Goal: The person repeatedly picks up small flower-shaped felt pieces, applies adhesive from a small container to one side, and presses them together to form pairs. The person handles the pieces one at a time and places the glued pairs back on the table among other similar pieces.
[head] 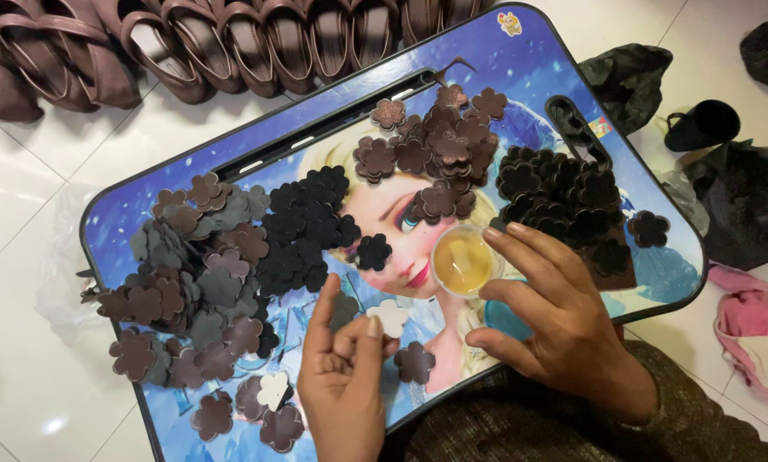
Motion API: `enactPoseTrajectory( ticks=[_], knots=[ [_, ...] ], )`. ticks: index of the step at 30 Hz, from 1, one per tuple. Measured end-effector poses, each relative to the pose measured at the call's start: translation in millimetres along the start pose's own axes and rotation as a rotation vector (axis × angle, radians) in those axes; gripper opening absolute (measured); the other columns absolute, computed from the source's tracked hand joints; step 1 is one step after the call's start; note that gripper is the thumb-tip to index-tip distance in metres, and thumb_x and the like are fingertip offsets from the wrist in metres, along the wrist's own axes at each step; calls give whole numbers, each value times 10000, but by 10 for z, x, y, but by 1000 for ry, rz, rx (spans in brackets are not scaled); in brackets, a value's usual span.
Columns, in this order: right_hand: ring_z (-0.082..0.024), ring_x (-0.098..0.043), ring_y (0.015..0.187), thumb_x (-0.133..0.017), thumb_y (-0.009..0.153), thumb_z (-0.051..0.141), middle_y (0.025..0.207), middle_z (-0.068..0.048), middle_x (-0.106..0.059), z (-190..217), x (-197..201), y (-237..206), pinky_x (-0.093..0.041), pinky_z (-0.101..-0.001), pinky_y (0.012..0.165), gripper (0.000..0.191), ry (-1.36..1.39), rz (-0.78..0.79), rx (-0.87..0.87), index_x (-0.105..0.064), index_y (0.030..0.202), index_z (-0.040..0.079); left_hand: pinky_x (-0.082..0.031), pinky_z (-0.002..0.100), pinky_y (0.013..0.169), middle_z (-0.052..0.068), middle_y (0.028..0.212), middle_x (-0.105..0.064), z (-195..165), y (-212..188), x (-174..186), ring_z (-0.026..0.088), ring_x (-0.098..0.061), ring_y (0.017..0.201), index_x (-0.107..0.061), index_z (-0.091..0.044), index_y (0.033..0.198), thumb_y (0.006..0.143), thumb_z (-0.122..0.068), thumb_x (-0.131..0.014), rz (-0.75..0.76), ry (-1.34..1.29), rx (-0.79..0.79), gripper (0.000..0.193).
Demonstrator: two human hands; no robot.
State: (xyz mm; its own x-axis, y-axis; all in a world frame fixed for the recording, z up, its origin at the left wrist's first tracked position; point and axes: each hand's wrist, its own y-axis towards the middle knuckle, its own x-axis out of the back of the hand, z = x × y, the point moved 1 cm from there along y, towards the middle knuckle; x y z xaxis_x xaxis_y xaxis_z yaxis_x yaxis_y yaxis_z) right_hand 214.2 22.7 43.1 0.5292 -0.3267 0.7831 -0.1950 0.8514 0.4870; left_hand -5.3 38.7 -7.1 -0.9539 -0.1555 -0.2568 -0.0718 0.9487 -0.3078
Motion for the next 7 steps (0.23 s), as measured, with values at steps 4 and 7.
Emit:
enactPoseTrajectory(
  ticks=[4, 7],
  knots=[
    [-389, -481, 1374, -815, 803, 431, 1414, -198, -567, 22, 1, -46, -409, -495, 1132, 433, -58, -9, 43, -709, 998, 60, -585, 262, 740, 100, 971, -760, 36, -49, -15, 94, -676, 785, -375, -92, 1579, 909, 31, -621, 27, -37, 45, 724],
    [-361, -495, 1378, -820, 789, 455, 1409, -167, -582, 66, 34, -127, -408, -494, 1151, 434, 17, 9, 57, -703, 969, 78, -596, 269, 759, 102, 986, -751, 49, -75, -31, 96, -688, 806, -359, -114, 1589, 899, 39, -624, 35, -34, 64, 755]
  ],
)
